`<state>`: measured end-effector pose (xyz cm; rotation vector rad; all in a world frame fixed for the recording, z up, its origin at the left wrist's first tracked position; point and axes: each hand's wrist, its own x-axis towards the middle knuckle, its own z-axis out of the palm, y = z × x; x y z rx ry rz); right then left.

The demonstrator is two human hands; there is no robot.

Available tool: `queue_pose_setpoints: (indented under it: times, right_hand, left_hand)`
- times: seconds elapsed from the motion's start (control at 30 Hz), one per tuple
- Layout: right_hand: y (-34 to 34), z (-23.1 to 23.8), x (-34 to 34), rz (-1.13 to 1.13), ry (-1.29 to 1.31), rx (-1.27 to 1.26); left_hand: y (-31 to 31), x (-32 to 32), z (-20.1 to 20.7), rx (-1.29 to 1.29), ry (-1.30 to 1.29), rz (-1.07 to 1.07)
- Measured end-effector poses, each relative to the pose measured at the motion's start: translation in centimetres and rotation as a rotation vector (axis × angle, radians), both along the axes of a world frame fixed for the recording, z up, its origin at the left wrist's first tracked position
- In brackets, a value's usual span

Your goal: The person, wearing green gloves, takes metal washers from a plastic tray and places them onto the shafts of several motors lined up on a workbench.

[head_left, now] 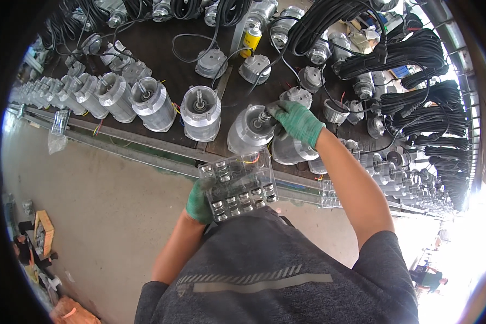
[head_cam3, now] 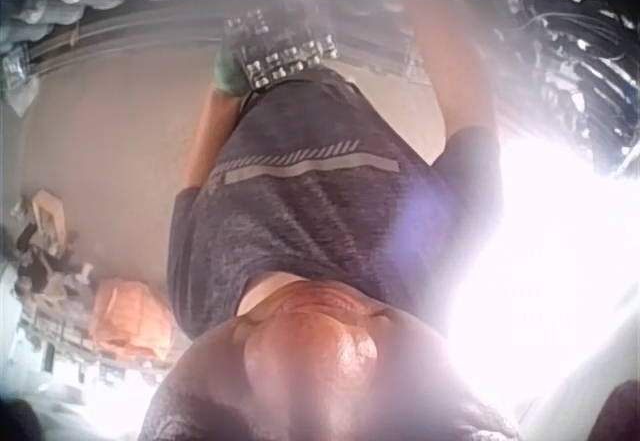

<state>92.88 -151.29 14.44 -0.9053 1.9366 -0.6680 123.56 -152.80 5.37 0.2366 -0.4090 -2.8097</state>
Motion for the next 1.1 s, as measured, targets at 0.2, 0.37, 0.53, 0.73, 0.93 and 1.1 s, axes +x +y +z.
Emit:
queue_pose_setpoints:
  times: [0.2, 0.37, 0.53, 0.73, 0.93, 1.1]
  right_hand:
    - [-2.0, 1.8, -0.6, 0.741, 0.876, -0.07]
    - [-3.4, 2.4, -0.1, 0.964, 0.921, 0.067]
    - [-4.0, 1.9, 1.2, 0.93, 0.904, 0.141]
    - [-4.4, -0.5, 3.4, 0.794, 0.961, 0.29]
    - [-5.5, 0.1, 4.1, 0.635, 0.894, 0.358]
    - [-5.3, 5.2, 9.8, 0.424, 1.057, 0.343]
  left_hand:
    - [0.4, 0.5, 0.8, 0.039, -0.101, 0.058]
    - [0.6, 1.5, 0.5, -0.044, -0.137, 0.135]
    - [-1.6, 1.8, -0.3, -0.029, -0.105, 0.103]
    - [-6.0, 2.5, -0.6, -0.012, -0.023, 0.026]
    - [-10.8, 4.7, -0.7, -0.01, 0.012, -0.09]
    - [-14.3, 6.6, -0.8, -0.007, 0.032, -0.119]
